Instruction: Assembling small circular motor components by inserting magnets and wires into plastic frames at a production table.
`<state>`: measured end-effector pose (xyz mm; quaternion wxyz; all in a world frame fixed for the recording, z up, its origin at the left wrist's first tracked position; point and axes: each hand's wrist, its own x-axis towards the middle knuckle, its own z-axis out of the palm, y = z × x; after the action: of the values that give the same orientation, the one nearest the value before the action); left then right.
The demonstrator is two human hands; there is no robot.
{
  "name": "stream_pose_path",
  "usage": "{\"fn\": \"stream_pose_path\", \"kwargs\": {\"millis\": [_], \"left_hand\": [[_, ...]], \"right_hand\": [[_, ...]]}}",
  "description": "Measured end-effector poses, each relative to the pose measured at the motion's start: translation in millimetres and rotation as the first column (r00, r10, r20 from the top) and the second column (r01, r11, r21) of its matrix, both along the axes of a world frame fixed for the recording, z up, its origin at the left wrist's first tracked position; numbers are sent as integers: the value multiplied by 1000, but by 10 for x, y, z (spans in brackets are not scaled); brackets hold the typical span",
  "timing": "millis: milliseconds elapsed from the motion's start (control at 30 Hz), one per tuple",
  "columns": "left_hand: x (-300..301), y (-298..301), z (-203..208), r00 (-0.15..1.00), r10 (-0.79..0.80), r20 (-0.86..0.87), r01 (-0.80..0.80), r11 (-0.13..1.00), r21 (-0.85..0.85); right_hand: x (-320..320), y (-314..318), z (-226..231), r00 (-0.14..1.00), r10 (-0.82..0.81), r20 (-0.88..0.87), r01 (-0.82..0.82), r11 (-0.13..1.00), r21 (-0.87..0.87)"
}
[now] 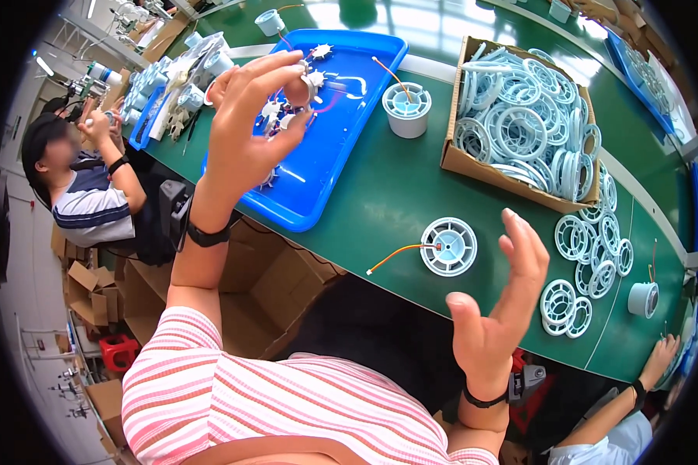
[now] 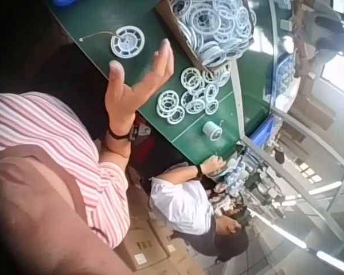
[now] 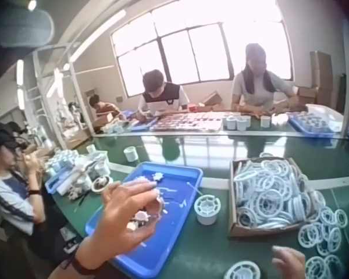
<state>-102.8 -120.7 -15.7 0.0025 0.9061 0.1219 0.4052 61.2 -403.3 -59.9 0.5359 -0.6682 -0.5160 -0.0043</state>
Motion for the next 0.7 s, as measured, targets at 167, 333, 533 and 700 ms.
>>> {"fn": "stream_pose_path", "kwargs": {"millis": [167, 333, 533, 700], "left_hand": [[92, -650, 116, 964, -221, -150, 242, 961, 137], [218, -982, -3, 855, -512, -81, 508, 859, -63], [246, -1226, -20, 771, -573, 279, 535, 344, -772], [219, -1160, -22, 744, -629, 226, 298, 10, -954]], "right_hand": [[-120, 132, 352, 990, 115, 79, -126, 982, 139], [-212, 223, 402, 966, 88, -243, -92, 996, -7], [-139, 95, 339, 629, 333, -702, -197, 942, 270], [-40, 28, 202, 667, 310, -677, -201, 951, 237]]}}
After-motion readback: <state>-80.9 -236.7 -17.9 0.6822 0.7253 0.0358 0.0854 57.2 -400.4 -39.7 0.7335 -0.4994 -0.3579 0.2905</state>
